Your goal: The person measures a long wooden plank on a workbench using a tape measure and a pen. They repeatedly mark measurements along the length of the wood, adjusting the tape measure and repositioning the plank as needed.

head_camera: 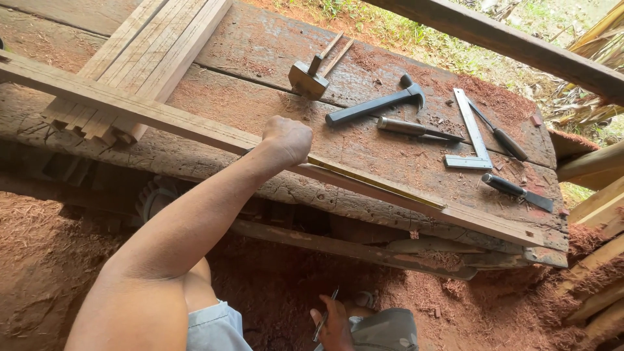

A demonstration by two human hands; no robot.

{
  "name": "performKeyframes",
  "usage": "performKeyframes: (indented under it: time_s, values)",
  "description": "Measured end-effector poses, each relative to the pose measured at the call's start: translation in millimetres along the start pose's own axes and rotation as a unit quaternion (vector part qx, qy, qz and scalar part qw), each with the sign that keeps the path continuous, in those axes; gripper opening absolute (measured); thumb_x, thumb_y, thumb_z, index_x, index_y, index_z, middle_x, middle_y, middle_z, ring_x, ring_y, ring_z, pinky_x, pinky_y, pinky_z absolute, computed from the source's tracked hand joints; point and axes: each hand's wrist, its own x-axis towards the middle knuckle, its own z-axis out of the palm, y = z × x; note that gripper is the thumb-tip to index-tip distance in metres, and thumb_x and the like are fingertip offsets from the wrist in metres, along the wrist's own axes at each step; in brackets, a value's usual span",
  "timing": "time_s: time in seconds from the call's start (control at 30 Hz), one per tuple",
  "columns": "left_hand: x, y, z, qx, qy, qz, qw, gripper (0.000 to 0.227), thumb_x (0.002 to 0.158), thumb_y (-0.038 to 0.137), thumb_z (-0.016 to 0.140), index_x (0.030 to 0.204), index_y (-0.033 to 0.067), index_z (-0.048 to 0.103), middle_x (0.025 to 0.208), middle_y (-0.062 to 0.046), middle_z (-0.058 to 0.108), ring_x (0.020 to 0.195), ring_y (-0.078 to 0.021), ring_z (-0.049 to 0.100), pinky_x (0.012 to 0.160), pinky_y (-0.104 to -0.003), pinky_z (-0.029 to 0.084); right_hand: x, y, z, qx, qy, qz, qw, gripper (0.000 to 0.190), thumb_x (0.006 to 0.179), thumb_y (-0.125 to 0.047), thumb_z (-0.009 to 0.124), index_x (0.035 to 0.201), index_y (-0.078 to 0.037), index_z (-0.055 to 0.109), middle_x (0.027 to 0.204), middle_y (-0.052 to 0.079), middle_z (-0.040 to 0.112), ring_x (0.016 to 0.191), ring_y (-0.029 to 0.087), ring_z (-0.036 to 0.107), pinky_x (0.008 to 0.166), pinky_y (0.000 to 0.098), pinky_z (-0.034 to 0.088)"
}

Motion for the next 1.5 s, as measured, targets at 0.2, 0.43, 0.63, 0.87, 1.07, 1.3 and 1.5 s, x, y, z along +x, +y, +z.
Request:
performKeyframes:
  time_s: [0.2, 0.43, 0.63, 0.87, 1.07, 1.3, 1.5]
  values:
    - [2.9, 2.3, 0.2, 0.009, -0.006, -0.002, 1.0, 0.019, 0.094, 0.033, 0.072, 0.102, 0.0164, 0.079, 0.095, -0.004, 0.077, 0.084, -0.0154, 0.072, 0.074, -0.033, 0.056, 2.3, 5.6, 2.9, 0.012, 0.008, -0.029, 0.999, 0.055, 0.101, -0.047, 0.056, 0.143, -0.013, 0.049, 0.135, 0.024, 0.053, 0.127, 0.043, 0.054, 0.101, 0.0593, 0.051]
    - [-1.2, 1.4, -0.3, 0.009, -0.002, 0.007, 1.0, 0.019, 0.093, 0.032, 0.072, 0.103, 0.0164, 0.078, 0.096, -0.004, 0.077, 0.087, -0.0161, 0.073, 0.076, -0.033, 0.056, 6.3, 9.3, 6.6, 0.014, -0.009, 0.011, 1.0, 0.056, 0.099, -0.047, 0.058, 0.145, -0.015, 0.046, 0.14, 0.023, 0.048, 0.133, 0.044, 0.047, 0.104, 0.0599, 0.049]
    - [7.8, -6.6, 17.9, 0.011, 0.033, 0.024, 0.999, 0.016, 0.092, 0.023, 0.071, 0.101, 0.0142, 0.079, 0.097, -0.008, 0.078, 0.09, -0.0207, 0.074, 0.077, -0.037, 0.057, 3.5, -16.3, -7.7, 0.029, -0.008, 0.054, 0.998, 0.05, 0.1, -0.041, 0.06, 0.142, -0.017, 0.049, 0.142, 0.02, 0.049, 0.128, 0.04, 0.053, 0.1, 0.0532, 0.052]
    - [9.4, -10.1, 13.8, 0.052, -0.018, 0.015, 0.998, 0.031, 0.09, 0.05, 0.073, 0.101, 0.0226, 0.083, 0.1, -0.004, 0.082, 0.093, -0.0213, 0.078, 0.079, -0.04, 0.061, 27.7, -45.1, -120.9, 0.051, 0.435, -0.201, 0.876, 0.026, 0.097, -0.012, 0.067, 0.122, -0.003, 0.065, 0.118, 0.018, 0.073, 0.11, 0.035, 0.071, 0.095, 0.0427, 0.057]
    - [-8.6, 6.7, -16.0, 0.085, -0.074, -0.036, 0.993, 0.039, 0.092, 0.065, 0.065, 0.113, 0.0361, 0.08, 0.118, 0.005, 0.08, 0.112, -0.0173, 0.074, 0.091, -0.038, 0.06, 40.5, -130.8, -252.0, -0.041, 0.517, -0.312, 0.796, 0.034, 0.104, -0.017, 0.065, 0.13, 0.001, 0.053, 0.131, 0.026, 0.066, 0.122, 0.04, 0.064, 0.104, 0.0474, 0.053]
    - [3.6, 1.3, -9.1, 0.105, -0.097, -0.043, 0.989, 0.045, 0.089, 0.068, 0.065, 0.12, 0.0386, 0.079, 0.124, 0.006, 0.078, 0.119, -0.0174, 0.071, 0.096, -0.038, 0.058, 73.0, -54.0, -291.9, 0.264, 0.435, -0.191, 0.84, 0.051, 0.107, -0.031, 0.034, 0.146, -0.004, 0.054, 0.089, 0.004, 0.071, 0.081, 0.014, 0.066, 0.084, 0.0302, 0.06]
    - [11.0, -5.0, 0.3, 0.101, -0.086, -0.055, 0.99, 0.046, 0.089, 0.068, 0.065, 0.121, 0.0381, 0.079, 0.124, 0.003, 0.079, 0.119, -0.019, 0.072, 0.098, -0.039, 0.057, 93.6, -54.8, -339.7, 0.261, 0.403, -0.109, 0.87, 0.014, 0.092, -0.01, 0.063, 0.098, 0.001, 0.07, 0.079, 0.005, 0.068, 0.056, 0.009, 0.053, 0.046, 0.0251, 0.045]
